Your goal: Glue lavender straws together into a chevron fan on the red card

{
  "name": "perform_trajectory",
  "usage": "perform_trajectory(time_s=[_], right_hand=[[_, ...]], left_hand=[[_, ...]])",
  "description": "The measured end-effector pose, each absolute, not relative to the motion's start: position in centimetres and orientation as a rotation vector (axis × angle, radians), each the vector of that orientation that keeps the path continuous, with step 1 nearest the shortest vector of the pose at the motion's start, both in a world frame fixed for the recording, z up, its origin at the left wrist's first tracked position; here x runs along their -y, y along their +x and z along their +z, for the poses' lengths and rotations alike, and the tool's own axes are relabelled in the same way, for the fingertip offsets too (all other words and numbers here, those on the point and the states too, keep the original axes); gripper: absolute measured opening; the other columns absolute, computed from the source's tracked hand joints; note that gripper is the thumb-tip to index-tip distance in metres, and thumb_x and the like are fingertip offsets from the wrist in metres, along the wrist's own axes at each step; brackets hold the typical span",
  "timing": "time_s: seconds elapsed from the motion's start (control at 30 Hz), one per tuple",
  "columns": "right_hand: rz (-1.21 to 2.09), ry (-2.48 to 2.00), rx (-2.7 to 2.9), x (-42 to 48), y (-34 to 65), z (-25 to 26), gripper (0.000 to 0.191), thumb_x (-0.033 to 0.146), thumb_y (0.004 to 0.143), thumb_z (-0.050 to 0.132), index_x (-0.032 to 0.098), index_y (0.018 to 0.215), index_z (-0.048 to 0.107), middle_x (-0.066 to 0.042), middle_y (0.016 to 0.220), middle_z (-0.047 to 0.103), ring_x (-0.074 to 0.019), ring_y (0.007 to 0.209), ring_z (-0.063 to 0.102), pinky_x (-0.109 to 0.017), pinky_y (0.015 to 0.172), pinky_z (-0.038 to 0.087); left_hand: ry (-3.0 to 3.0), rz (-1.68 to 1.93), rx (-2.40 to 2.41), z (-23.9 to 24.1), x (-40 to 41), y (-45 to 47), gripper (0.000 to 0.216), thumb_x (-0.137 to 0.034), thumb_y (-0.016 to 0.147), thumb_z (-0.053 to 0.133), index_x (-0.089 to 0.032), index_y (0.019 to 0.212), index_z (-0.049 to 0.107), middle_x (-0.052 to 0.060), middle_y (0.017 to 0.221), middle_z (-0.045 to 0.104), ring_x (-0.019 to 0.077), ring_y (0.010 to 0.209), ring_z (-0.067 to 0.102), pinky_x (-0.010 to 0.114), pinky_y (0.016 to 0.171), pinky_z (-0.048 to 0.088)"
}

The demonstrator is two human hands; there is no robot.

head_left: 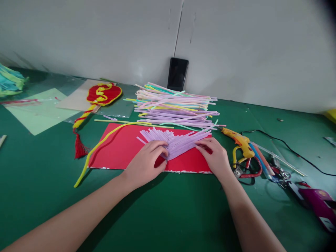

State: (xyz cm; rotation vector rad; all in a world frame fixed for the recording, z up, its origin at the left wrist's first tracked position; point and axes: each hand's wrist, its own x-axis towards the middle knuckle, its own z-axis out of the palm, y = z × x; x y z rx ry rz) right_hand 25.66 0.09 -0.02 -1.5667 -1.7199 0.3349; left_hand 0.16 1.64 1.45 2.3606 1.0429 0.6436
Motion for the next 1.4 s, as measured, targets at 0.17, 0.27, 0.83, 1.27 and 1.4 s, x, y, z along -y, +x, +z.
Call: perform_trajectory(time_s=[0.17, 0.27, 0.83, 1.27, 1.4], right_hand=[[0.337, -1.558, 1.717, -0.1, 25.7, -0.1, 0.011, 0.023, 0.081, 0.060, 0.022, 0.088, 0.069, -0.003, 0.086, 0.062, -0.0148, 0.074, 0.063, -0.030, 0.073, 0.053], [0.344, -1.560, 1.715, -0.1, 25.7, -0.1, 0.011, 0.023, 0.081, 0.060, 0.022, 0.089, 0.069, -0.003, 0.087, 0.063, -0.0151, 0.075, 0.064, -0.030, 0.073, 0.054], [0.355, -1.554, 1.704, -0.1, 25.6, 0.0, 0.012, 0.025, 0.082, 0.060, 0.022, 0.088, 0.069, -0.003, 0.086, 0.062, -0.0148, 0.074, 0.063, -0.030, 0.073, 0.054], [0.267, -1.524, 1.689, 0.3, 25.0, 0.5, 0.012, 0.029, 0.084, 0.058, 0.024, 0.085, 0.069, -0.003, 0.084, 0.064, -0.0177, 0.080, 0.061, -0.034, 0.076, 0.051], [0.206, -1.458, 1.812, 1.0, 22.6, 0.7, 0.014, 0.024, 0.087, 0.055, 0.026, 0.087, 0.069, -0.004, 0.085, 0.064, -0.0187, 0.084, 0.059, -0.035, 0.078, 0.049]], left_hand=[[2.362, 0.643, -1.038, 1.5, -1.6, 0.1, 0.009, -0.018, 0.083, 0.054, -0.021, 0.091, 0.055, 0.005, 0.119, 0.054, 0.0211, 0.115, 0.050, 0.041, 0.095, 0.045], [2.358, 0.667, -1.027, 1.4, -1.7, 0.1, 0.008, -0.019, 0.085, 0.052, -0.022, 0.092, 0.055, 0.004, 0.119, 0.055, 0.0207, 0.114, 0.051, 0.041, 0.095, 0.046], [2.383, 0.680, -1.001, 1.0, -1.9, 0.1, 0.009, -0.015, 0.086, 0.051, -0.021, 0.091, 0.054, 0.005, 0.118, 0.054, 0.0201, 0.113, 0.051, 0.041, 0.094, 0.046], [2.374, 0.682, -0.996, 1.2, -1.8, 0.1, 0.010, -0.014, 0.086, 0.051, -0.021, 0.092, 0.056, 0.006, 0.117, 0.055, 0.0203, 0.113, 0.051, 0.041, 0.095, 0.045], [2.373, 0.686, -0.983, 1.2, -1.9, 0.2, 0.012, -0.012, 0.085, 0.050, -0.020, 0.092, 0.056, 0.006, 0.117, 0.054, 0.0204, 0.113, 0.051, 0.041, 0.096, 0.045]])
